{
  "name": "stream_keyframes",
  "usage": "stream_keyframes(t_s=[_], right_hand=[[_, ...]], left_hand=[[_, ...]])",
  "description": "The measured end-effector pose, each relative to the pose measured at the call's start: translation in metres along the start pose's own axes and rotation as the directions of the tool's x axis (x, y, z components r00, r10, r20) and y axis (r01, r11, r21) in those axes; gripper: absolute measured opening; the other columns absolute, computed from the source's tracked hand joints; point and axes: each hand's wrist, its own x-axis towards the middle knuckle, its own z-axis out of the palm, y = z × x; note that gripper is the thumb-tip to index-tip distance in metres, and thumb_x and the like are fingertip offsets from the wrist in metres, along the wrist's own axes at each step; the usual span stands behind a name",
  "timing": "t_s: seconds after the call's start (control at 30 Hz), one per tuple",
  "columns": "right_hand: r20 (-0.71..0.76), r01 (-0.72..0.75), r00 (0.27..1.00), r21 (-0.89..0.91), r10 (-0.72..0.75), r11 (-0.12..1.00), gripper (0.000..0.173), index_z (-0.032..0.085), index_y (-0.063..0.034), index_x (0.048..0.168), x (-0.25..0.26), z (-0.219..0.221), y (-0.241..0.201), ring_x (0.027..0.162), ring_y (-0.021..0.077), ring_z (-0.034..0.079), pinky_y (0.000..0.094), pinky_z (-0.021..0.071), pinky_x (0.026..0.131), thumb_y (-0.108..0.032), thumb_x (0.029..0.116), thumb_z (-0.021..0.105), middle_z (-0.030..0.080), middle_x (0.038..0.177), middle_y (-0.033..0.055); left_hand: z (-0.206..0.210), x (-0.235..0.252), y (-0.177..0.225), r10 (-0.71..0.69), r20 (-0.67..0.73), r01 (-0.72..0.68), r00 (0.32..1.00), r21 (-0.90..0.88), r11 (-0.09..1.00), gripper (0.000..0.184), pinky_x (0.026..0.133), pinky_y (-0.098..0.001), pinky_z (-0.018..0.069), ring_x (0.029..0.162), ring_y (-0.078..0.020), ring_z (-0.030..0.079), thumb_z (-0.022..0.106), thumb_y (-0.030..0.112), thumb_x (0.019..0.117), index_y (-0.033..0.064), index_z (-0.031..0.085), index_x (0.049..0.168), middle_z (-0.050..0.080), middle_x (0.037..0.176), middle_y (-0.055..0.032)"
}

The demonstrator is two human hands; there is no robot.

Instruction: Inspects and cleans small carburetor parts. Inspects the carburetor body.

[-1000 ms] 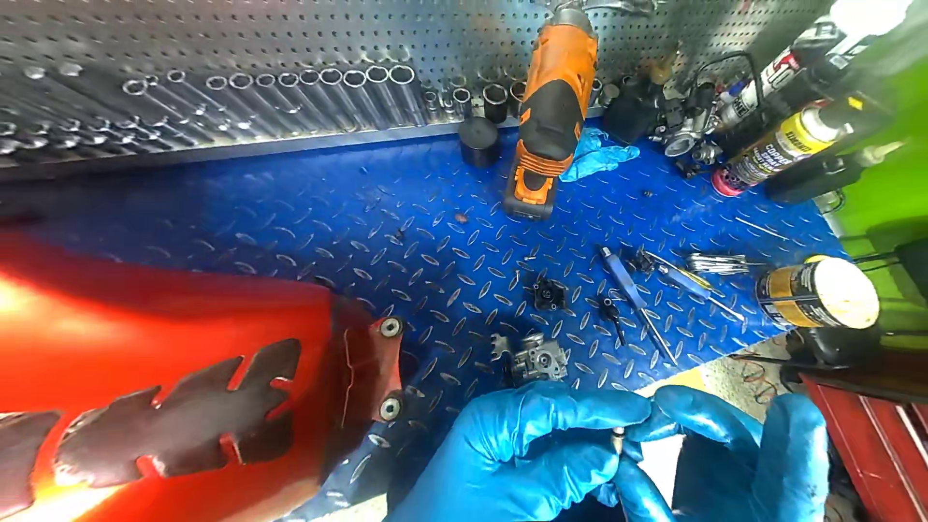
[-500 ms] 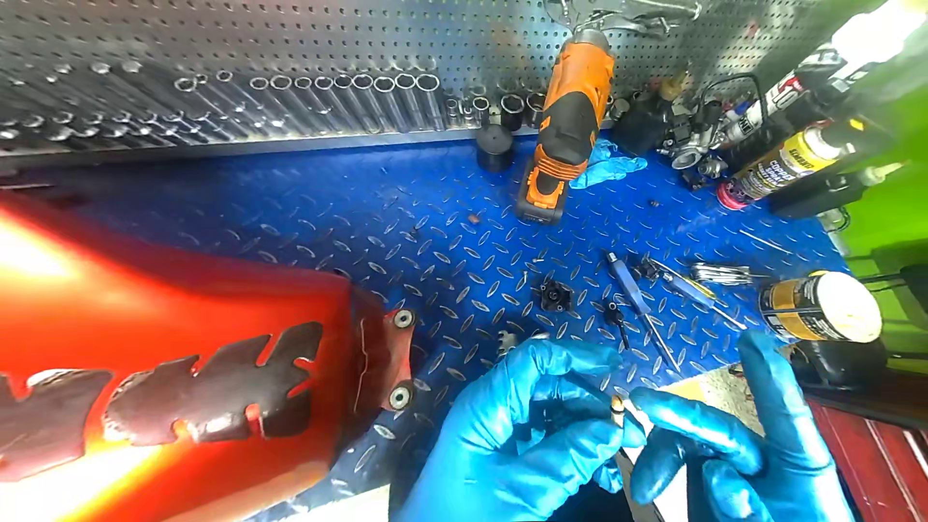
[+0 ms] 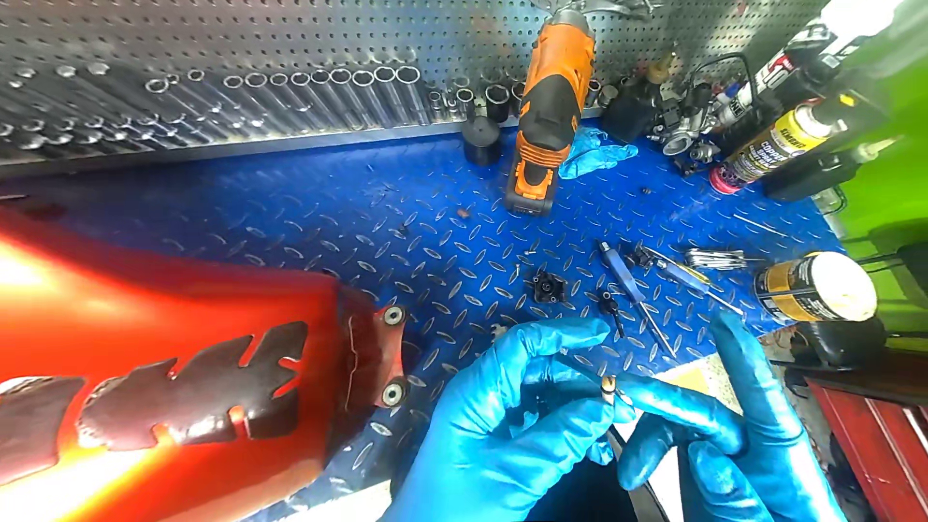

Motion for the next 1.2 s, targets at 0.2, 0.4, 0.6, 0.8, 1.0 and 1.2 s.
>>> stream_keyframes(t_s=[0.2, 0.4, 0.6, 0.8, 1.0, 1.2], right_hand=[[0.006, -0.024, 1.0, -0.047, 0.025, 0.999, 0.056, 0.024, -0.0195, 0.163, 0.002, 0.001, 0.0, 0.098, 0.0123, 0.073, 0.0249, 0.0602, 0.081, -0.017, 0.1101, 0.044, 0.069, 0.132, 0.0028], [0.032, -0.051, 0.998, -0.023, 0.051, 0.998, 0.056, 0.025, -0.0203, 0.163, 0.004, 0.002, 0.001, 0.101, 0.0125, 0.073, 0.0245, 0.0601, 0.083, -0.017, 0.11, 0.044, 0.068, 0.136, 0.0028], [0.044, -0.052, 0.998, -0.01, 0.053, 0.999, 0.056, 0.026, -0.0202, 0.163, 0.005, 0.003, 0.002, 0.099, 0.0116, 0.073, 0.024, 0.0593, 0.084, -0.015, 0.1098, 0.044, 0.067, 0.136, 0.0025], [0.018, -0.045, 0.999, -0.013, 0.045, 0.999, 0.056, 0.025, -0.0181, 0.163, 0.006, 0.001, 0.003, 0.097, 0.0108, 0.073, 0.0236, 0.0589, 0.084, -0.014, 0.1099, 0.043, 0.069, 0.133, 0.0031], [-0.005, -0.083, 0.996, 0.021, 0.084, 0.996, 0.055, 0.027, -0.0153, 0.162, 0.006, 0.003, 0.005, 0.096, 0.0124, 0.074, 0.0248, 0.0598, 0.083, -0.011, 0.1094, 0.043, 0.069, 0.134, 0.0048], [0.034, -0.094, 0.995, 0.062, 0.092, 0.994, 0.056, 0.026, -0.0155, 0.162, 0.005, 0.005, 0.006, 0.102, 0.0142, 0.073, 0.0262, 0.0598, 0.084, -0.01, 0.1094, 0.043, 0.066, 0.139, 0.0067]], left_hand=[[-0.002, 0.001, -0.002, 0.028, -0.021, -0.028, 0.999, 0.014, 1.0, 0.043, 0.073, -0.0253, 0.0625, 0.086, -0.0122, 0.072, 0.071, 0.0, 0.0915, 0.0044, 0.063, 0.134, 0.074, 0.102, -0.0059], [-0.004, 0.002, -0.005, 0.053, -0.037, -0.052, 0.998, 0.042, 0.998, 0.045, 0.072, -0.0237, 0.0612, 0.082, -0.0102, 0.07, 0.073, -0.001, 0.0892, 0.0044, 0.064, 0.133, 0.073, 0.099, -0.005], [-0.005, 0.002, -0.008, 0.121, -0.075, -0.114, 0.99, 0.089, 0.99, 0.026, 0.073, -0.024, 0.0612, 0.085, -0.011, 0.071, 0.075, 0.0, 0.0885, 0.003, 0.071, 0.115, 0.074, 0.103, -0.0072], [-0.008, 0.003, -0.015, 0.289, -0.058, -0.273, 0.955, 0.197, 0.942, 0.024, 0.078, -0.0244, 0.0628, 0.09, -0.0118, 0.072, 0.075, -0.001, 0.0888, 0.0026, 0.075, 0.113, 0.075, 0.106, -0.0071], [-0.009, 0.004, -0.017, 0.343, -0.048, -0.317, 0.938, 0.28, 0.906, 0.028, 0.082, -0.0245, 0.0626, 0.095, -0.0127, 0.072, 0.075, -0.001, 0.0892, 0.0031, 0.075, 0.117, 0.076, 0.107, -0.0065], [-0.007, 0.003, -0.017, 0.297, -0.082, -0.269, 0.951, 0.248, 0.931, 0.037, 0.08, -0.0247, 0.0621, 0.091, -0.0121, 0.072, 0.075, -0.002, 0.0875, 0.0028, 0.07, 0.124, 0.074, 0.107, -0.0064]])
